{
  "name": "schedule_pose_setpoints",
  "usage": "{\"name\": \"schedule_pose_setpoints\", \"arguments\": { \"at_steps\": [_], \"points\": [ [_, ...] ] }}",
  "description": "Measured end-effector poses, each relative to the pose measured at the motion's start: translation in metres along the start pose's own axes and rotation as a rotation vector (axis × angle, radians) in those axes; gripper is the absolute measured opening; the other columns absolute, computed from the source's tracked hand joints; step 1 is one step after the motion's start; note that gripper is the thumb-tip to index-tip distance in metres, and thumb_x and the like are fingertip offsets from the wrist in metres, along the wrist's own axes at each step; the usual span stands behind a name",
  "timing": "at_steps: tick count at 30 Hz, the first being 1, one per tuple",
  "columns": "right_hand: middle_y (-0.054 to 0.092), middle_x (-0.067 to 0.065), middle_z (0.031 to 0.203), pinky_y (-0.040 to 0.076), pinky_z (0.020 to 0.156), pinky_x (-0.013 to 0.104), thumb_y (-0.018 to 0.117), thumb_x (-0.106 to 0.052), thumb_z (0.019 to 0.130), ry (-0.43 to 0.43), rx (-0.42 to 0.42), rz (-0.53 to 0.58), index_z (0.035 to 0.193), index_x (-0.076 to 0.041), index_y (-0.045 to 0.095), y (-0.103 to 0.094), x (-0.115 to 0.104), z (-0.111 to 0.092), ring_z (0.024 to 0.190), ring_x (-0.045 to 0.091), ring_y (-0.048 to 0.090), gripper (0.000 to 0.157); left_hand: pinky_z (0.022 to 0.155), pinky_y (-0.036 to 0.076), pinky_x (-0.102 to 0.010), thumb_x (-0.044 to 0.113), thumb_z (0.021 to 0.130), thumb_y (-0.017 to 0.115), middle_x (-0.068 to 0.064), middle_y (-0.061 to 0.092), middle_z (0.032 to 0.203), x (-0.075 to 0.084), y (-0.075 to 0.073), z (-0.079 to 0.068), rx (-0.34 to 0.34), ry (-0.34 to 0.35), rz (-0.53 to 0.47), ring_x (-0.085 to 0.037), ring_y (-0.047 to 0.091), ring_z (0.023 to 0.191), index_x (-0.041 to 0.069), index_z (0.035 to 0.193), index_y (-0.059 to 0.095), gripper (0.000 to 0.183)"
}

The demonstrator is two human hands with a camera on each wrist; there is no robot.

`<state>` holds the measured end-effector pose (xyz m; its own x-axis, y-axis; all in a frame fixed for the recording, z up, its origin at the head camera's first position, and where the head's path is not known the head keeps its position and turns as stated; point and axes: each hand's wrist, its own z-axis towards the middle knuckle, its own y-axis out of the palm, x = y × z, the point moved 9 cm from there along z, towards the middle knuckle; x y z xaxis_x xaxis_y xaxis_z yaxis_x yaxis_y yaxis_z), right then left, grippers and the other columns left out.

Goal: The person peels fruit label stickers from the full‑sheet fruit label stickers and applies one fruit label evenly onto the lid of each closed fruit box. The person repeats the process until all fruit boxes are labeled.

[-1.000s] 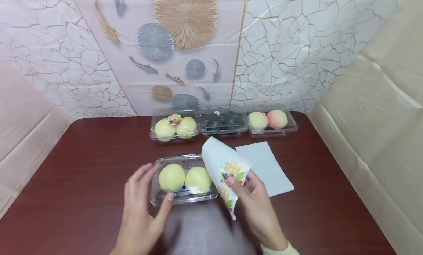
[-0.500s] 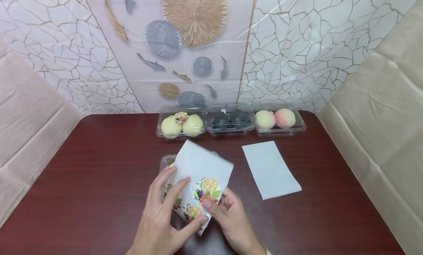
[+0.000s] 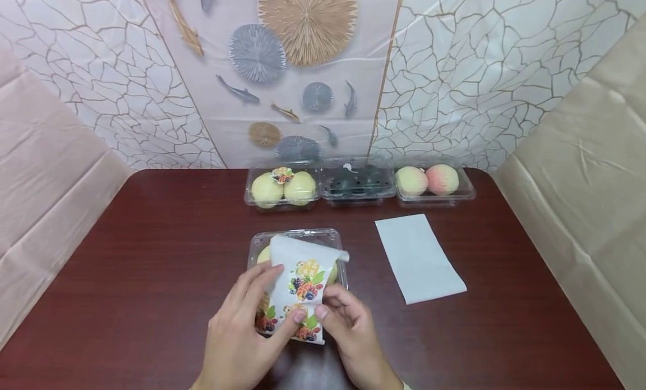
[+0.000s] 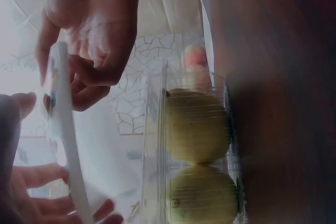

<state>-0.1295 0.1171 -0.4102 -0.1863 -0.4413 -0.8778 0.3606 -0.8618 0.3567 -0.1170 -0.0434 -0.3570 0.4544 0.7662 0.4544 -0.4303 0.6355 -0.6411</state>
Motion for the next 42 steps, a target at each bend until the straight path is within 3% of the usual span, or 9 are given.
{"name": "schedule_pose_setpoints", "arguments": {
  "at_steps": [4,7,11,15,20,25,30,33,42],
  "points": [
    [0.071,0.005,0.113,0.061,0.087,0.030,0.039,0.013,0.106,-0.040,0.052,-0.053,0.126,-0.007,0.067,-0.004,-0.003,0.001,0.102,0.012,0.070,0.040,0.100,0.053,-0.053,0.063,0.099,0.064,-0.007,0.060,0.147,0.002,0.003,0.000,-0.013,0.041,-0.016,-0.028,0.060,0.132,0.018,0.137,0.069,0.059],
    [0.072,0.006,0.113,0.061,0.086,0.031,0.039,0.014,0.105,-0.053,0.072,-0.065,0.126,-0.006,0.066,-0.004,-0.004,0.001,0.102,0.013,0.070,0.039,0.111,0.041,-0.062,0.061,0.102,0.059,-0.012,0.057,0.149,0.006,-0.001,0.003,0.039,0.098,-0.076,-0.034,0.052,0.139,0.013,0.136,0.068,0.060],
    [0.073,0.008,0.117,0.061,0.087,0.030,0.039,0.018,0.103,-0.095,0.074,-0.045,0.127,-0.003,0.066,-0.003,-0.005,0.000,0.104,0.014,0.071,0.042,0.104,0.041,-0.063,0.046,0.104,0.062,-0.011,0.066,0.125,0.023,-0.014,0.005,0.210,0.293,-0.115,-0.030,0.063,0.116,0.008,0.124,0.072,0.045],
    [0.074,0.005,0.115,0.059,0.088,0.026,0.043,0.023,0.099,-0.171,0.097,-0.100,0.123,-0.002,0.069,-0.002,-0.010,-0.002,0.103,0.011,0.070,0.043,0.090,0.049,-0.052,0.031,0.103,0.064,-0.005,0.070,0.099,0.039,-0.022,0.003,0.339,0.456,-0.121,-0.023,0.065,0.088,0.007,0.108,0.077,0.027],
    [0.073,0.001,0.115,0.056,0.090,0.021,0.053,0.030,0.091,-0.326,0.102,-0.274,0.114,0.000,0.072,-0.002,-0.020,-0.013,0.105,0.008,0.068,0.042,0.076,0.056,-0.039,0.024,0.101,0.067,-0.004,0.071,0.087,0.048,-0.025,0.004,0.371,0.542,-0.203,-0.019,0.068,0.078,0.006,0.098,0.078,0.021],
    [0.073,0.007,0.107,0.055,0.089,0.021,0.062,0.027,0.088,-0.499,0.045,-0.411,0.107,0.005,0.070,0.003,-0.029,-0.019,0.102,0.009,0.067,0.030,0.070,0.059,-0.031,0.017,0.100,0.066,-0.002,0.073,0.080,0.056,-0.024,0.001,0.365,0.630,-0.236,-0.013,0.070,0.073,0.006,0.089,0.077,0.019],
    [0.071,0.011,0.095,0.053,0.078,0.021,0.070,0.013,0.093,-0.617,0.058,-0.521,0.099,0.006,0.071,0.005,-0.037,-0.021,0.095,0.009,0.065,0.010,0.070,0.061,-0.028,0.014,0.100,0.066,-0.003,0.075,0.080,0.056,-0.027,0.002,0.348,0.656,-0.300,-0.011,0.072,0.072,0.005,0.087,0.079,0.020],
    [0.068,0.011,0.093,0.051,0.066,0.025,0.069,0.012,0.094,-0.626,0.051,-0.493,0.097,0.007,0.069,0.006,-0.038,-0.021,0.090,0.010,0.064,0.006,0.071,0.060,-0.024,0.011,0.101,0.066,-0.005,0.076,0.083,0.054,-0.028,0.004,0.308,0.641,-0.381,-0.011,0.072,0.074,0.003,0.088,0.079,0.020],
    [0.064,0.018,0.095,0.050,0.065,0.028,0.062,0.016,0.096,-0.688,-0.096,-0.369,0.099,0.013,0.063,0.023,-0.048,-0.009,0.084,0.021,0.059,0.005,0.067,0.054,-0.015,0.014,0.105,0.063,-0.003,0.072,0.078,0.042,-0.032,0.009,0.242,0.481,-0.503,-0.010,0.067,0.071,0.005,0.088,0.073,0.022]
  ]
}}
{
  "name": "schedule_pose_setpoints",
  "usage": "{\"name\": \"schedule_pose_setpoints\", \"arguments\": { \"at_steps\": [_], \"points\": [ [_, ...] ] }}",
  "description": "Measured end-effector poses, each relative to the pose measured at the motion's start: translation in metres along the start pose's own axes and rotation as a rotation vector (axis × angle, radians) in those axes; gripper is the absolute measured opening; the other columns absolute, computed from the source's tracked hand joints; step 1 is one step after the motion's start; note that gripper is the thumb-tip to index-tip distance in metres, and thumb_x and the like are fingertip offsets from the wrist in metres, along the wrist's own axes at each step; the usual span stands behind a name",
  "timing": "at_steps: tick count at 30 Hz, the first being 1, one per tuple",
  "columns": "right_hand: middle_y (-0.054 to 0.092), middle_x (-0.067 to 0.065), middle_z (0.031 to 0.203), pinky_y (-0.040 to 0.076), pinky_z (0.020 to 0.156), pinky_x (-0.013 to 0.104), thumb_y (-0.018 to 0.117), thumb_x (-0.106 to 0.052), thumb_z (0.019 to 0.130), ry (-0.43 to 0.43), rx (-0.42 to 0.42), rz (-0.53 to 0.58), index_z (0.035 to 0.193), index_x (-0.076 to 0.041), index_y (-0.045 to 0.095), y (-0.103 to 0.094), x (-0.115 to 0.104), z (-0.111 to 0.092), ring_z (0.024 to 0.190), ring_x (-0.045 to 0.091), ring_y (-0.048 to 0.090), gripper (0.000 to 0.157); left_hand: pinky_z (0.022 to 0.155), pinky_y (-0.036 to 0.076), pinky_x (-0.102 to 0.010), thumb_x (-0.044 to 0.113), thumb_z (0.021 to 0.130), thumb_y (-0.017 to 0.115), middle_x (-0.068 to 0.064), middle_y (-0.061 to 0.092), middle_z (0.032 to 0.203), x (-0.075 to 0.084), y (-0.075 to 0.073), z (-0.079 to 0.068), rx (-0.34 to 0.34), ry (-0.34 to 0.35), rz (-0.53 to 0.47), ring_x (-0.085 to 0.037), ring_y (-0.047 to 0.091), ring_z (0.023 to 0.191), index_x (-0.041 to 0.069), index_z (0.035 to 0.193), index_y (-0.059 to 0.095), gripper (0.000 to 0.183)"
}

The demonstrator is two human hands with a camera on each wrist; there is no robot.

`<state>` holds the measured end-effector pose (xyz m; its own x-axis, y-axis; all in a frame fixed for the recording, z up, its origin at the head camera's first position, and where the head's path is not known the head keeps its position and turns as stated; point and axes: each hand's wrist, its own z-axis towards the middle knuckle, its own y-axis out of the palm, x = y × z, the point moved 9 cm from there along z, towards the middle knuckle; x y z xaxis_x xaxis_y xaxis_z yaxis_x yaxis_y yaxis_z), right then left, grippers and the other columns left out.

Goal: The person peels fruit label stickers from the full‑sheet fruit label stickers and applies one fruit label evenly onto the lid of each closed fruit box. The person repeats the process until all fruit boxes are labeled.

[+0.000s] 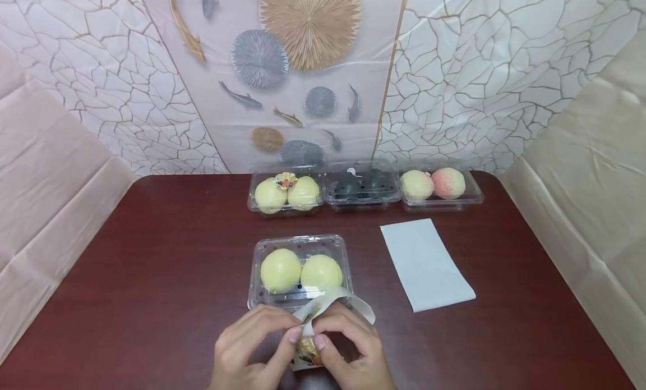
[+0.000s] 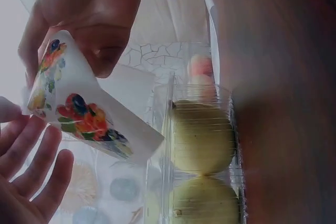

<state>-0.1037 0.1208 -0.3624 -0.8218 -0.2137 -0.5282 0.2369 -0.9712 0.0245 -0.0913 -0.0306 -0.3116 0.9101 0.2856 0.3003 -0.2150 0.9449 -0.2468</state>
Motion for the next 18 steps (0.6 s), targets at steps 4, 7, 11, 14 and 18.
{"name": "schedule_pose_setpoints", "arguments": {
  "at_steps": [4,7,11,14,18],
  "points": [
    [0.065,0.019,0.099,0.054,0.074,0.028,0.058,0.020,0.094,0.019,0.000,0.049,0.102,0.014,0.063,-0.001,0.001,-0.001,0.092,0.023,0.062,0.011,0.068,0.056,-0.019,0.013,0.104,0.065,-0.005,0.070,0.077,-0.006,-0.003,-0.005,0.032,-0.078,-0.044,-0.013,0.067,0.071,0.004,0.087,0.070,0.020],
    [0.067,0.019,0.105,0.056,0.084,0.028,0.056,0.025,0.090,0.088,0.030,0.070,0.104,0.014,0.064,-0.005,0.005,-0.006,0.100,0.022,0.064,0.019,0.070,0.057,-0.022,0.008,0.100,0.071,-0.007,0.072,0.078,-0.016,-0.006,-0.012,0.060,-0.161,-0.103,-0.015,0.069,0.072,0.004,0.088,0.071,0.012],
    [0.069,0.015,0.107,0.056,0.089,0.027,0.053,0.030,0.087,0.186,0.077,0.064,0.106,0.013,0.065,-0.012,0.009,-0.008,0.101,0.021,0.065,0.027,0.073,0.058,-0.023,-0.006,0.088,0.077,-0.008,0.073,0.079,-0.030,-0.011,-0.021,0.100,-0.293,-0.157,-0.015,0.070,0.072,0.003,0.091,0.073,0.011],
    [0.070,0.008,0.108,0.056,0.086,0.024,0.051,0.029,0.090,0.309,0.123,0.009,0.107,0.010,0.067,-0.022,0.013,-0.008,0.100,0.016,0.066,0.031,0.073,0.058,-0.023,-0.012,0.082,0.077,-0.007,0.074,0.080,-0.037,-0.016,-0.027,0.136,-0.374,-0.144,-0.013,0.070,0.073,0.005,0.093,0.074,0.021],
    [0.070,0.005,0.110,0.056,0.076,0.023,0.052,0.023,0.096,0.522,0.192,-0.113,0.110,0.005,0.069,-0.043,0.019,-0.011,0.094,0.012,0.065,0.029,0.072,0.058,-0.022,-0.014,0.083,0.075,-0.007,0.074,0.081,-0.041,-0.020,-0.030,0.193,-0.434,-0.113,-0.012,0.069,0.072,0.005,0.094,0.075,0.022]
  ]
}}
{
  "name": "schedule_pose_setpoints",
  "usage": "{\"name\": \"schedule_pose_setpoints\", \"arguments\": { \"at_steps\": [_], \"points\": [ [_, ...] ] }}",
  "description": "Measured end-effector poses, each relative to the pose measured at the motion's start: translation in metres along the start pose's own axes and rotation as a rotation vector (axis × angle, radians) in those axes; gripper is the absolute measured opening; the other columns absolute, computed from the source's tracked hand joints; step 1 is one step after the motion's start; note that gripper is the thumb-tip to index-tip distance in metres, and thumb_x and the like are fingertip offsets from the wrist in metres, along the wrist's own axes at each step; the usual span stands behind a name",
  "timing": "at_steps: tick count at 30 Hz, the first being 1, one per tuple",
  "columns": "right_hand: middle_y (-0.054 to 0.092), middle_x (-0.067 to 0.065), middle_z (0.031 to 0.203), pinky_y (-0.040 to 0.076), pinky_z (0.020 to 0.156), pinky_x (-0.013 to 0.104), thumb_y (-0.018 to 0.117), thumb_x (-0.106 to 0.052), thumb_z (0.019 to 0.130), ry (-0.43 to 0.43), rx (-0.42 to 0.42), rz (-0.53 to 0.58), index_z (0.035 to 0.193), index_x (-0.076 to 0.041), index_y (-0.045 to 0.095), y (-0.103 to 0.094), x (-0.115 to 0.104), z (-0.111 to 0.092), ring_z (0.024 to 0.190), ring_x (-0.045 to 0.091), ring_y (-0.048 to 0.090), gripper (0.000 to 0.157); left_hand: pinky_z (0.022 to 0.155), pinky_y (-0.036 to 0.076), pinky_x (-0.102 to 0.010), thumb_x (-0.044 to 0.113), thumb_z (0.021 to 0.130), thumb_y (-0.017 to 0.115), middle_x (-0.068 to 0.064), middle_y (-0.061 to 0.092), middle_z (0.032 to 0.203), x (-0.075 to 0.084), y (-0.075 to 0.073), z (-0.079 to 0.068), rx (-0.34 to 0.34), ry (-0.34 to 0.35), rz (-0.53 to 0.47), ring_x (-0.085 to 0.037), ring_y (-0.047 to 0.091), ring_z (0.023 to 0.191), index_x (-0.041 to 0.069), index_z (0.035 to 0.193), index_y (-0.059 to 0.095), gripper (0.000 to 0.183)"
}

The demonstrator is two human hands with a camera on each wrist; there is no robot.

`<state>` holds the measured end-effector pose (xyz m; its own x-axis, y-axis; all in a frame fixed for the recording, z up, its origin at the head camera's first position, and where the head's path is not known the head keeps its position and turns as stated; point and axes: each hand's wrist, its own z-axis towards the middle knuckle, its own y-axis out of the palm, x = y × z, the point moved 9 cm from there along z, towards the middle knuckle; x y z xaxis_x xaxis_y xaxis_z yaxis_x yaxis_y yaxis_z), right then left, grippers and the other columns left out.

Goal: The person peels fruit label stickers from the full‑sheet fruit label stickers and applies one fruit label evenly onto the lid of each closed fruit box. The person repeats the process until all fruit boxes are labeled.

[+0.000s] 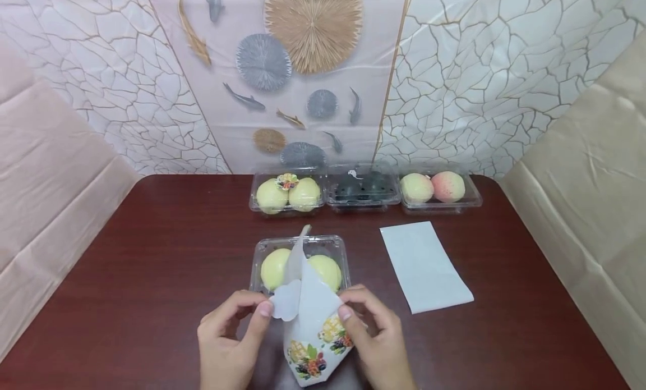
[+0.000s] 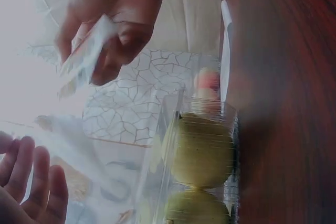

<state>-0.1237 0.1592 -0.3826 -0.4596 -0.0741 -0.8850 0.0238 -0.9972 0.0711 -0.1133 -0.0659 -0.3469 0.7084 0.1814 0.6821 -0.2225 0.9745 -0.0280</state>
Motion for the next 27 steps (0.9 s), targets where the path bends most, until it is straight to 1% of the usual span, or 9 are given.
{"name": "schedule_pose_setpoints", "arguments": {
  "at_steps": [2,7,9,13,16,18,20,24,27],
  "points": [
    [0.070,0.004,0.105,0.055,0.072,0.024,0.056,0.016,0.099,0.115,0.061,-0.088,0.111,0.002,0.071,-0.014,0.004,0.002,0.088,0.012,0.065,0.023,0.071,0.058,-0.022,-0.015,0.084,0.074,-0.007,0.073,0.080,-0.002,-0.002,0.000,0.032,-0.025,0.001,-0.011,0.068,0.071,0.004,0.094,0.075,0.022],
    [0.070,0.003,0.092,0.054,0.064,0.026,0.062,-0.002,0.105,0.292,0.134,-0.269,0.116,-0.005,0.072,-0.050,0.004,0.016,0.074,0.014,0.064,0.015,0.069,0.056,-0.020,-0.014,0.087,0.073,-0.004,0.072,0.076,-0.008,-0.011,0.001,0.093,-0.111,0.035,-0.007,0.066,0.069,0.005,0.093,0.075,0.021],
    [0.070,0.003,0.092,0.055,0.064,0.027,0.060,-0.005,0.107,0.292,0.138,-0.222,0.119,-0.004,0.070,-0.062,0.000,0.026,0.075,0.014,0.065,0.016,0.068,0.055,-0.019,-0.013,0.088,0.074,-0.003,0.072,0.075,-0.010,-0.013,0.001,0.095,-0.139,0.049,-0.007,0.066,0.068,0.006,0.092,0.076,0.020],
    [0.070,0.004,0.093,0.057,0.061,0.027,0.054,-0.005,0.109,0.247,0.181,-0.012,0.124,-0.002,0.065,-0.086,-0.006,0.047,0.075,0.012,0.068,0.018,0.069,0.056,-0.021,-0.011,0.089,0.074,-0.004,0.072,0.076,-0.013,-0.012,0.001,0.072,-0.175,0.052,-0.008,0.067,0.068,0.007,0.092,0.076,0.019],
    [0.069,-0.001,0.096,0.058,0.061,0.025,0.056,-0.010,0.110,0.283,0.216,-0.019,0.125,-0.007,0.064,-0.109,0.001,0.058,0.078,0.010,0.067,0.018,0.070,0.057,-0.021,-0.010,0.090,0.074,-0.004,0.072,0.076,-0.014,-0.009,0.001,0.061,-0.185,0.047,-0.009,0.067,0.068,0.008,0.093,0.076,0.018],
    [0.067,-0.006,0.096,0.057,0.061,0.025,0.057,-0.016,0.110,0.367,0.230,-0.153,0.128,-0.008,0.062,-0.126,0.012,0.061,0.078,0.009,0.066,0.020,0.070,0.057,-0.021,-0.010,0.090,0.074,-0.004,0.072,0.076,-0.014,-0.008,0.000,0.060,-0.185,0.045,-0.009,0.067,0.068,0.008,0.093,0.077,0.018],
    [0.066,-0.006,0.097,0.054,0.062,0.025,0.057,-0.020,0.110,0.461,0.209,-0.366,0.130,-0.006,0.060,-0.142,0.023,0.060,0.078,0.007,0.062,0.025,0.070,0.057,-0.022,-0.009,0.090,0.074,-0.003,0.073,0.077,-0.015,-0.007,0.000,0.057,-0.185,0.044,-0.009,0.067,0.069,0.008,0.093,0.077,0.018],
    [0.067,0.009,0.105,0.047,0.064,0.025,0.054,-0.022,0.110,0.581,0.077,-0.770,0.130,0.004,0.056,-0.164,0.041,0.055,0.081,0.009,0.056,0.033,0.071,0.057,-0.022,-0.008,0.091,0.074,-0.003,0.073,0.077,-0.016,-0.005,-0.001,0.047,-0.182,0.050,-0.009,0.067,0.069,0.009,0.094,0.076,0.017],
    [0.065,0.020,0.106,0.043,0.066,0.028,0.053,-0.020,0.109,0.619,-0.012,-0.941,0.124,0.006,0.055,-0.175,0.048,0.053,0.086,0.019,0.055,0.031,0.070,0.057,-0.022,-0.009,0.091,0.074,-0.003,0.073,0.077,-0.017,-0.003,-0.001,0.040,-0.178,0.051,-0.009,0.067,0.068,0.009,0.093,0.076,0.018]
  ]
}}
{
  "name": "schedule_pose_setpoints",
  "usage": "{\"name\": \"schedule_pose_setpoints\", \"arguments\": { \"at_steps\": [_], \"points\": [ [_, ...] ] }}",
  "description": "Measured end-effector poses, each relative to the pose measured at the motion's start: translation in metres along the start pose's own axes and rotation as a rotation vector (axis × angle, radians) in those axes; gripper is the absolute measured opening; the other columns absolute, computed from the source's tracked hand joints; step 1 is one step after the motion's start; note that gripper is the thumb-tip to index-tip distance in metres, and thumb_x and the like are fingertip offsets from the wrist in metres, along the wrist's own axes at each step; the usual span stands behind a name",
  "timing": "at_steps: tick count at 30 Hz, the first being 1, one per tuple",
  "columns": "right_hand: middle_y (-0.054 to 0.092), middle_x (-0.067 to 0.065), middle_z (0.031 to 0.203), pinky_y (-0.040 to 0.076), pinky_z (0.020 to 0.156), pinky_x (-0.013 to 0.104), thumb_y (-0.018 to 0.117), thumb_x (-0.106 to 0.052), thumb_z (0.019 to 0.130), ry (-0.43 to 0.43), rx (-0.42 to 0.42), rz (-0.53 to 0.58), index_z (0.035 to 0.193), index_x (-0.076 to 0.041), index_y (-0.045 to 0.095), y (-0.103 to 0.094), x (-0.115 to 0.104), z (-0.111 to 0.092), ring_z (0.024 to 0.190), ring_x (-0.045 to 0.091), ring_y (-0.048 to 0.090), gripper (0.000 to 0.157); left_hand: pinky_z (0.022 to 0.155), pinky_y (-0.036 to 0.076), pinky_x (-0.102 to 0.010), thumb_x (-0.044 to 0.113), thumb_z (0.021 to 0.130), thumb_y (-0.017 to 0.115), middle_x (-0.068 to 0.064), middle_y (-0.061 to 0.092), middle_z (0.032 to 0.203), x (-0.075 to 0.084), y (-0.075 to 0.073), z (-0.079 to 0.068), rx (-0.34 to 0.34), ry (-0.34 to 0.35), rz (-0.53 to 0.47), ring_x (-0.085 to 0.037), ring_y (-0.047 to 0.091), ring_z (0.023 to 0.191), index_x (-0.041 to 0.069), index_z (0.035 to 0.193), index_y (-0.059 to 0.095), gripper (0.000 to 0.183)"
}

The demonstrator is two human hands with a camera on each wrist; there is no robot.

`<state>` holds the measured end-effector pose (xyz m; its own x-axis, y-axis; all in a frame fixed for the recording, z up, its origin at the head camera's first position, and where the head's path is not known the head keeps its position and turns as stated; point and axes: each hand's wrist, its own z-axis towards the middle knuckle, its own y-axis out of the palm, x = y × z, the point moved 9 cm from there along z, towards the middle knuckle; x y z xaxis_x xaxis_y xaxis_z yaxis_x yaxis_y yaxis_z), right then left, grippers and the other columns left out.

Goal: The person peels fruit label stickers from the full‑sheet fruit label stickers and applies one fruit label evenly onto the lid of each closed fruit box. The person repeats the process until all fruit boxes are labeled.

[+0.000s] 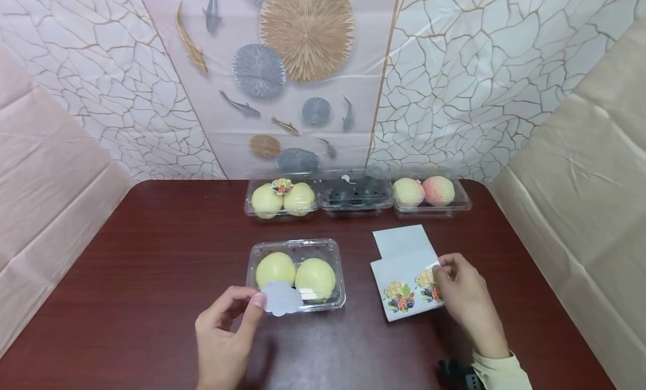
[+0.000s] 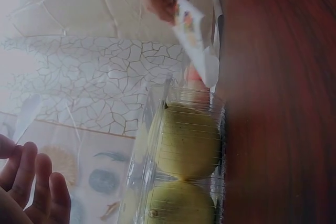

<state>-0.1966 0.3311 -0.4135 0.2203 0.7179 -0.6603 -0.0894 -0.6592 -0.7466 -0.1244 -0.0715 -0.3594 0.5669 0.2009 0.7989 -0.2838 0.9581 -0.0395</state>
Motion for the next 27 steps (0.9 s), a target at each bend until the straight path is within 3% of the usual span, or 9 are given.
{"name": "schedule_pose_setpoints", "arguments": {
  "at_steps": [5,7,10,13,16,18,21,24,27],
  "points": [
    [0.063,0.023,0.098,0.047,0.067,0.041,0.049,-0.018,0.107,0.012,-0.049,-0.179,0.120,0.010,0.051,0.009,0.005,0.003,0.085,0.034,0.060,0.031,0.069,0.057,-0.022,-0.008,0.091,0.074,-0.002,0.072,0.076,-0.003,-0.003,-0.002,0.004,-0.011,0.020,-0.008,0.066,0.068,0.009,0.093,0.076,0.018],
    [0.061,0.031,0.104,0.049,0.071,0.052,0.050,-0.018,0.106,-0.010,-0.004,-0.221,0.122,0.013,0.050,0.009,0.000,0.001,0.090,0.045,0.060,0.035,0.069,0.057,-0.022,-0.007,0.092,0.074,-0.002,0.072,0.077,-0.004,-0.003,-0.002,0.004,-0.017,0.029,-0.009,0.066,0.067,0.009,0.094,0.076,0.017],
    [0.057,0.037,0.112,0.045,0.076,0.066,0.056,-0.018,0.106,-0.074,0.138,-0.249,0.129,0.015,0.050,0.001,-0.019,-0.009,0.101,0.055,0.055,0.041,0.068,0.057,-0.024,-0.004,0.093,0.076,0.003,0.072,0.078,-0.008,-0.003,0.000,-0.004,-0.052,0.056,-0.010,0.067,0.068,0.013,0.094,0.076,0.017],
    [0.063,0.028,0.111,0.050,0.075,0.051,0.065,-0.013,0.103,-0.220,0.301,-0.164,0.130,0.007,0.059,-0.010,-0.057,-0.035,0.100,0.038,0.060,0.034,0.066,0.056,-0.025,0.000,0.093,0.077,0.007,0.072,0.079,-0.013,0.000,0.002,-0.020,-0.070,0.082,-0.010,0.067,0.068,0.017,0.094,0.076,0.017],
    [0.072,0.005,0.101,0.048,0.073,0.025,0.070,-0.003,0.099,-0.463,0.300,0.034,0.120,-0.009,0.070,-0.001,-0.107,-0.075,0.086,0.010,0.062,0.022,0.063,0.054,-0.023,0.000,0.092,0.079,0.007,0.070,0.079,-0.014,0.002,0.003,-0.030,-0.046,0.098,-0.010,0.064,0.068,0.018,0.094,0.077,0.018],
    [0.073,-0.005,0.098,0.047,0.072,0.015,0.072,0.003,0.096,-0.645,0.208,0.181,0.114,-0.017,0.073,0.018,-0.139,-0.103,0.082,0.002,0.062,0.027,0.063,0.052,-0.022,-0.003,0.090,0.079,0.004,0.068,0.079,-0.011,0.002,0.004,-0.019,0.026,0.100,-0.010,0.062,0.068,0.015,0.094,0.078,0.018],
    [0.072,-0.009,0.096,0.054,0.073,0.020,0.071,0.006,0.096,-0.753,-0.012,0.387,0.112,-0.020,0.073,0.057,-0.170,-0.128,0.082,0.005,0.065,0.031,0.063,0.053,-0.019,-0.006,0.086,0.080,-0.003,0.066,0.079,0.007,0.001,0.005,0.007,0.242,0.107,-0.012,0.062,0.067,0.007,0.091,0.078,0.014],
    [0.069,-0.007,0.091,0.056,0.065,0.025,0.067,0.001,0.100,-0.659,-0.143,0.538,0.110,-0.016,0.072,0.088,-0.178,-0.132,0.077,0.005,0.064,0.020,0.058,0.051,-0.018,0.000,0.091,0.077,-0.006,0.064,0.077,0.037,0.005,0.001,0.026,0.581,0.181,-0.012,0.060,0.062,0.002,0.086,0.078,0.005],
    [0.065,-0.005,0.081,0.051,0.051,0.028,0.064,-0.006,0.104,-0.463,-0.149,0.633,0.103,-0.014,0.073,0.104,-0.168,-0.126,0.063,0.004,0.057,0.012,0.051,0.048,-0.018,0.009,0.097,0.073,-0.005,0.062,0.073,0.062,0.012,-0.008,0.015,0.878,0.257,-0.010,0.057,0.057,0.001,0.082,0.079,0.018]
  ]
}}
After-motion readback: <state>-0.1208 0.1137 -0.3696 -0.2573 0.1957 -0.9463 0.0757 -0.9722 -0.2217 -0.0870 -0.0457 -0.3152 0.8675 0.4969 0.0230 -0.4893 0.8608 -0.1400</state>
